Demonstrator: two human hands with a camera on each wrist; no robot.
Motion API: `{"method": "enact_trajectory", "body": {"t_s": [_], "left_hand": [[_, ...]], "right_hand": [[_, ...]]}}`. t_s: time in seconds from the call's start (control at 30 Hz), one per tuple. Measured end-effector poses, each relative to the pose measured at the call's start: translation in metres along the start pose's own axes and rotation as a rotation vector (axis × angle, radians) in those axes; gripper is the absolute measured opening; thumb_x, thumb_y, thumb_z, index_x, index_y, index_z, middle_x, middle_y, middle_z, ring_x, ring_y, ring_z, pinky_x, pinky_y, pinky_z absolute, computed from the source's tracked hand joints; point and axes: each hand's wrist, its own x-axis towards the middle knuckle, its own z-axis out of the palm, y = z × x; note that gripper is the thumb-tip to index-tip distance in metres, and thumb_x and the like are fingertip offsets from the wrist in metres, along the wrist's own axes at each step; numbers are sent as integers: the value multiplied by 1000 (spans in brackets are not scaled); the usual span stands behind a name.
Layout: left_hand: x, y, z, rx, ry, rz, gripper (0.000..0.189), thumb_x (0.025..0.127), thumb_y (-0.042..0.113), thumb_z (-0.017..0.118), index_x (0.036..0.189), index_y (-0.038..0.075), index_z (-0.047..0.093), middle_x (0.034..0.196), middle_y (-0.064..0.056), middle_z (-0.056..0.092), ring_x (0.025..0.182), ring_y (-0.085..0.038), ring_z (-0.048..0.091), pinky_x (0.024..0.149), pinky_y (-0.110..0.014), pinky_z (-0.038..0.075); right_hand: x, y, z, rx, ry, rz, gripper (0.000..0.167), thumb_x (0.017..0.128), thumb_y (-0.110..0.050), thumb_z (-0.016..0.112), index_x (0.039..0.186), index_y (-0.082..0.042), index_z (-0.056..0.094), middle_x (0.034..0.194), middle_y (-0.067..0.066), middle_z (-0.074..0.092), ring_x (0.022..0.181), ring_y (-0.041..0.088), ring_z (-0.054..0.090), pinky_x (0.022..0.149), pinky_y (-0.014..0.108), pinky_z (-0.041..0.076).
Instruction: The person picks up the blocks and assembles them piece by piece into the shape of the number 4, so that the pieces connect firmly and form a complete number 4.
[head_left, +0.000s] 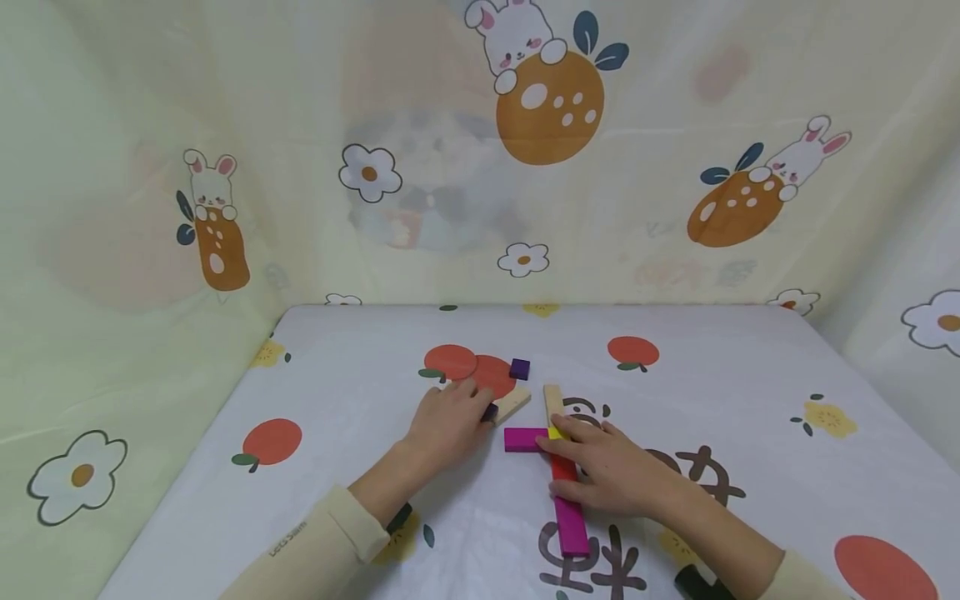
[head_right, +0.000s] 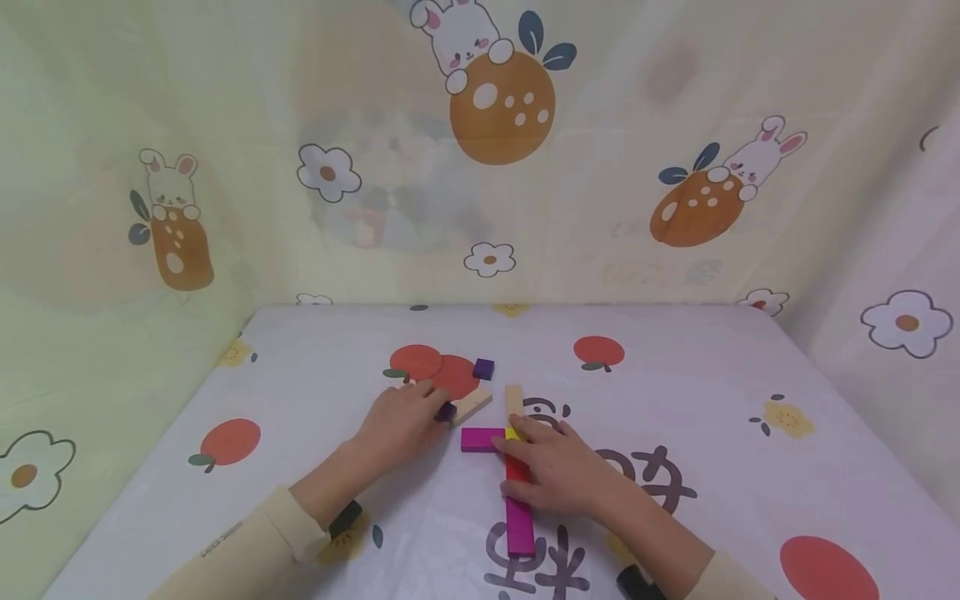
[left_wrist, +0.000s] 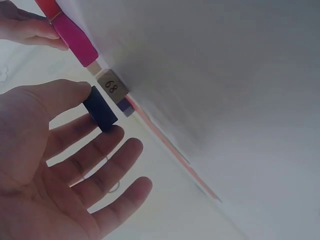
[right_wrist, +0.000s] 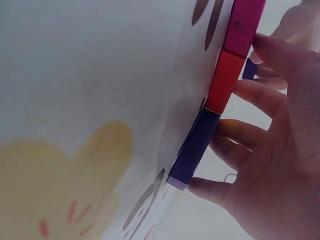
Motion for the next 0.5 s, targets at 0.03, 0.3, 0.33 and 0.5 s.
{"method": "enact_trajectory", "body": {"t_s": [0.03,0.3,0.33,0.5], "left_hand": [[-1,0,0,-3,-6,-2,28,95,34,76,118,19,68,100,-1,66,91,-19,68,84,-40,57],[-4,2,0,9,16,15,25,93,35,77,111,19,70,92,1,64,84,-16,67,78,-35,55],[-5,2,0,12,21,19,25,93,35,77,110,18,70,91,2,64,83,-16,67,77,-34,55],[-5,4,0,28,32,34,23,94,36,76,106,18,69,89,2,63,82,-16,66,74,-32,54]], "right_hand": [[0,0,0,3,-1,2,66,89,-49,76,148,-26,59,163,9,42,151,34,39,115,75,28],[1,-2,-1,-5,4,-7,66,89,-49,76,148,-26,59,163,9,43,151,34,39,114,75,28],[1,-1,-1,-6,4,-7,66,88,-49,76,148,-26,59,163,10,43,150,34,39,114,75,28],[1,-1,-1,-17,9,-10,66,88,-49,77,148,-25,59,162,11,44,150,34,40,114,75,30]]}}
